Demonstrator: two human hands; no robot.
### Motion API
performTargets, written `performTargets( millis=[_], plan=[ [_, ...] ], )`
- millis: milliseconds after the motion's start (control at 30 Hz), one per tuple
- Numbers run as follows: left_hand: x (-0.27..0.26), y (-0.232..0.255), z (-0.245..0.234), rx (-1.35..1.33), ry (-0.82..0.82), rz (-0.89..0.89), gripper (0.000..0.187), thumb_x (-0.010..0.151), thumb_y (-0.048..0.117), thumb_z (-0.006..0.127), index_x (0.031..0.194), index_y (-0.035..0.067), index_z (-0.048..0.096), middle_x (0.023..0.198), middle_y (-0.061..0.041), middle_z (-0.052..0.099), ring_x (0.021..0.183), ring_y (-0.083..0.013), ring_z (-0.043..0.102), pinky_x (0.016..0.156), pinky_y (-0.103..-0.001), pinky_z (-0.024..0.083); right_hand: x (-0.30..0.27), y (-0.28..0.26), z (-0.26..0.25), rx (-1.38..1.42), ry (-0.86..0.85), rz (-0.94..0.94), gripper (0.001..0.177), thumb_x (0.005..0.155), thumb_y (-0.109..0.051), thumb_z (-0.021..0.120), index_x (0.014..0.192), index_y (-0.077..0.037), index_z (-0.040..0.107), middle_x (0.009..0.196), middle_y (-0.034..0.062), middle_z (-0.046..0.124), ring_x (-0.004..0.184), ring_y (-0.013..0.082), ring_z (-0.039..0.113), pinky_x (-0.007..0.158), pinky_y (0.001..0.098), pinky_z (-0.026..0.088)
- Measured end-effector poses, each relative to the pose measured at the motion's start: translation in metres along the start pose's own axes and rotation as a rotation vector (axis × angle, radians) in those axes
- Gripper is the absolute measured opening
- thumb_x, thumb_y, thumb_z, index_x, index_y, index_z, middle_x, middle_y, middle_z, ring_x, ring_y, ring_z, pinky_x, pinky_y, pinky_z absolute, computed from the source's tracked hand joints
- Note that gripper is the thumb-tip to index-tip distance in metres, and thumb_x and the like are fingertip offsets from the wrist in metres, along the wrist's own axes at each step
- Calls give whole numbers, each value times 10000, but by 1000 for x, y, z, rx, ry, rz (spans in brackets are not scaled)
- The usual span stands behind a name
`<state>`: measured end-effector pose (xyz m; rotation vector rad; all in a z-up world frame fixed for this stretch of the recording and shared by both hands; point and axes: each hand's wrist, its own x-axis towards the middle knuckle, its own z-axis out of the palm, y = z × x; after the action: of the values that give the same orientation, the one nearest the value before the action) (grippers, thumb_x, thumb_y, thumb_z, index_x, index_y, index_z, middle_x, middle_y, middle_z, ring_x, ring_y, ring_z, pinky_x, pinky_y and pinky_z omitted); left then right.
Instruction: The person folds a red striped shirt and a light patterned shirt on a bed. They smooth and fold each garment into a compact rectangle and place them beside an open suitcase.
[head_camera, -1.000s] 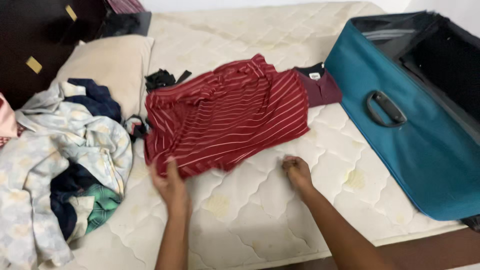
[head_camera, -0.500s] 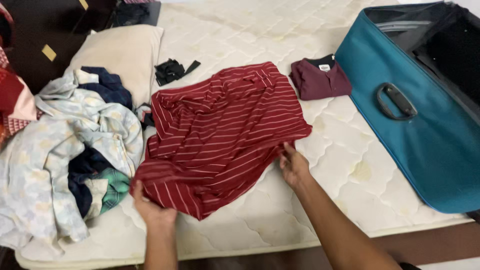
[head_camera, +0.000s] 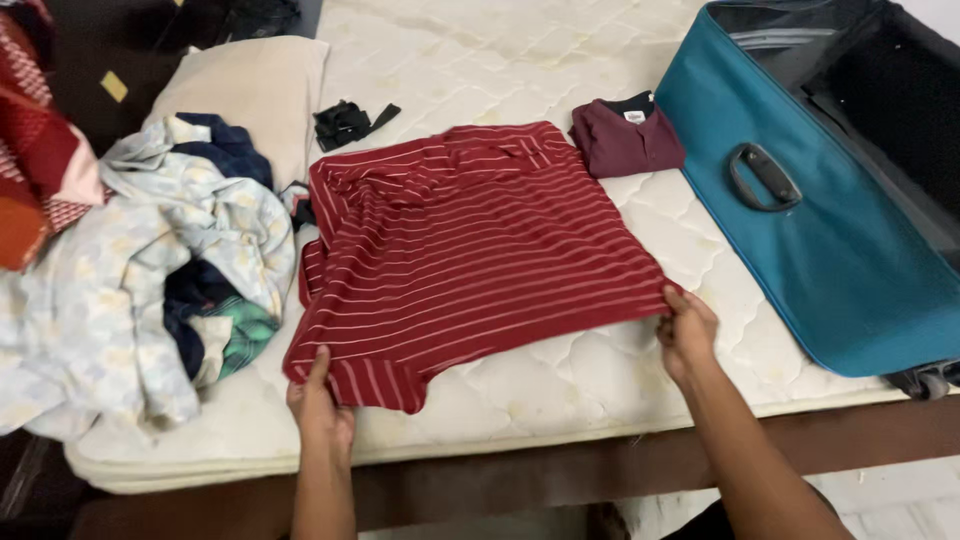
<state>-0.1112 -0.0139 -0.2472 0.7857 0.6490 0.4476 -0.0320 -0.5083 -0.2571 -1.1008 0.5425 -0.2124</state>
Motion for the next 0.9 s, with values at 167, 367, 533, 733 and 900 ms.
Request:
performTargets(
  millis=[167, 367, 533, 733, 900],
  plan=[
    [-22, -5, -20, -54, -121, 7, 384, 846, 40, 646, 1222, 116, 615, 1237, -68, 686, 1135, -220, 669, 992, -395, 580, -14, -2, -32, 193, -45, 68, 242, 1080, -265, 494, 991, -99, 646, 737, -3, 590, 590, 85, 504, 543, 222, 427],
    [-22, -49, -57, 109, -207, -133, 381, 759, -42, 593, 1127, 38, 651, 1131, -121, 688, 1024, -272, 660, 905, -405, 556, 2, 71, -61, -172, -14, 52, 121, 1014, -54, 504, 1009, -33, 624, 866, 103, 713, 704, 176, 646, 648, 320, 535],
    [-34, -73, -52, 987, -397, 241, 377, 711, -117, 593, 1062, -13, 679, 1034, -165, 686, 925, -323, 647, 818, -427, 523, -24, 143, -44, -623, 39, -350, 132, 941, -8, 630, 932, -25, 760, 886, 109, 751, 754, 183, 656, 714, 328, 537],
    [-60, -65, -36, 1302, -453, 856, 202, 710, -44, 763, 906, -38, 714, 1064, -225, 651, 1031, -431, 558, 867, -496, 474, -88, 153, 0, -872, -233, -583, 255, 786, 43, 630, 958, -51, 792, 1041, 154, 736, 918, 245, 725, 846, 334, 580],
    [-86, -51, -21, 1186, -404, 1014, 330, 794, 173, 837, 709, -44, 603, 1118, -230, 649, 985, -395, 541, 867, -477, 451, -129, 130, 21, -1047, -339, -546, 257, 755, 46, 689, 977, -41, 785, 1096, 173, 669, 1030, 311, 648, 937, 378, 537]
  ],
)
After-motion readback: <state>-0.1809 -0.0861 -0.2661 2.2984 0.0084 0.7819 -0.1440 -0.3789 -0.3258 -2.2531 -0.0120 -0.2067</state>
